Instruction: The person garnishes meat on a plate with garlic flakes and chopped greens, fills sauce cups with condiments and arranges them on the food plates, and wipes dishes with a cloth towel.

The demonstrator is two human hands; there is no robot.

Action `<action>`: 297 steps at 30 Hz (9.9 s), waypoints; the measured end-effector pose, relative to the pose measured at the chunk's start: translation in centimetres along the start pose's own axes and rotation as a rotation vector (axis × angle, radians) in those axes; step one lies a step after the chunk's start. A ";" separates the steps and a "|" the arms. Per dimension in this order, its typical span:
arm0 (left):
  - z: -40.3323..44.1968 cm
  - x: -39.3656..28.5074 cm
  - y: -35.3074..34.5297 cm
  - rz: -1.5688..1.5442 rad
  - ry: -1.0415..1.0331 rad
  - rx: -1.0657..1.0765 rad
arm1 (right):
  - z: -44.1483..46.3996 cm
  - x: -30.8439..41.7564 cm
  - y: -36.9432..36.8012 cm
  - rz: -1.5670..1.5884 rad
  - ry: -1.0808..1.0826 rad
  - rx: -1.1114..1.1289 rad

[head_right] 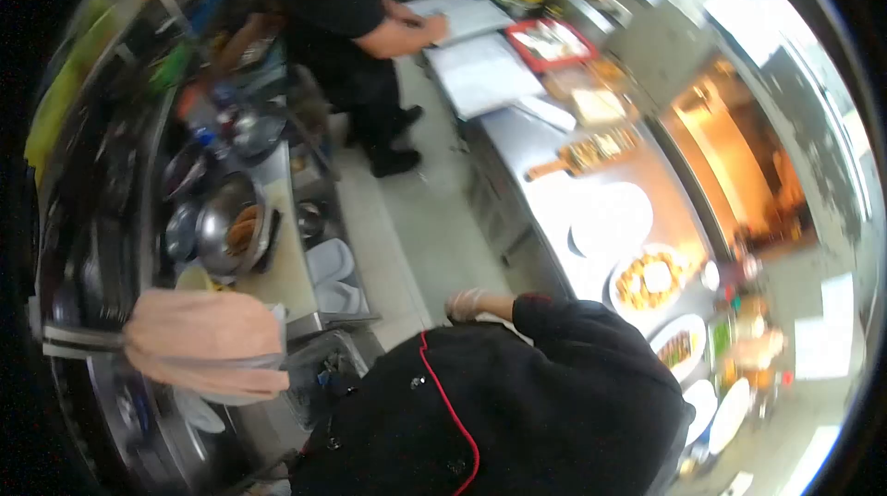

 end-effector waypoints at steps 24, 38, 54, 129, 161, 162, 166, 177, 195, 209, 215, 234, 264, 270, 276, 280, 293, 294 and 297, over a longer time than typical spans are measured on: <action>19.5 -23.5 -2.9 -0.195 -0.512 0.639 | -24.3 -1.5 -12.5 0.613 -0.998 -0.228; 4.3 -22.3 -7.6 0.250 -0.572 0.692 | -24.0 7.3 10.9 -0.180 -0.475 -0.964; -13.1 -35.2 5.8 -0.042 -0.778 0.974 | -19.0 0.9 5.8 -0.124 -0.726 -0.215; 1.0 -13.5 3.2 0.293 -0.715 0.124 | -14.1 32.0 26.9 -0.015 1.092 -0.624; -23.9 -67.4 14.9 -0.306 -2.268 0.605 | -29.8 0.9 18.7 0.313 -0.532 -0.701; -23.0 -67.4 14.4 -0.287 -2.234 0.564 | -29.9 0.6 18.7 0.309 -0.527 -0.722; -18.5 -64.4 15.4 -0.085 -2.019 0.351 | -31.5 -1.4 19.6 0.283 -0.504 -0.772; 1.2 -38.5 18.7 0.231 -0.642 0.128 | -21.7 -1.8 31.8 -0.227 -0.307 -0.805; -0.9 -58.7 25.7 -0.181 -1.347 -0.421 | -22.3 6.6 35.4 -0.091 -0.443 -1.295; -1.7 -62.5 19.0 -0.460 -1.397 0.144 | -25.9 -3.2 26.5 0.201 -0.548 -1.093; -2.5 -62.4 20.8 -0.486 -1.490 0.043 | -25.7 -0.5 28.2 0.069 -0.269 -1.275; -4.7 -59.5 25.8 -0.910 -1.821 -0.404 | -24.3 0.6 28.5 0.063 -0.354 -1.672; -4.7 -59.2 23.4 -0.900 -1.824 -0.158 | -16.7 -2.4 23.4 0.161 -0.499 -0.901; -5.3 -60.3 22.4 -0.821 -1.827 -0.069 | -18.9 -1.2 24.1 0.160 -0.517 -0.955; -5.1 -61.0 21.5 -0.783 -1.820 -0.033 | -21.7 -0.2 25.3 0.202 -0.360 -1.323; -5.4 -61.3 21.1 -0.828 -1.837 -0.004 | -22.7 -0.5 24.9 0.189 -0.380 -1.421; -5.6 -61.6 20.7 -0.863 -1.835 -0.014 | -22.0 -1.3 24.1 0.183 -0.466 -1.283; -5.7 -61.6 20.7 -0.862 -1.842 -0.017 | -21.9 -1.5 24.0 0.182 -0.474 -1.282; -5.9 -62.0 20.8 -0.861 -1.852 -0.038 | -21.7 -1.9 23.8 0.200 -0.502 -1.270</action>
Point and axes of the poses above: each hand's wrist, its own z-axis towards the middle knuckle, its own y-axis out of the back of the hand, x = y × z, the point moved 6 cm from there along z, towards the middle knuckle, and after that the axes turned 5 degrees about -y, right-handed, at the moved point
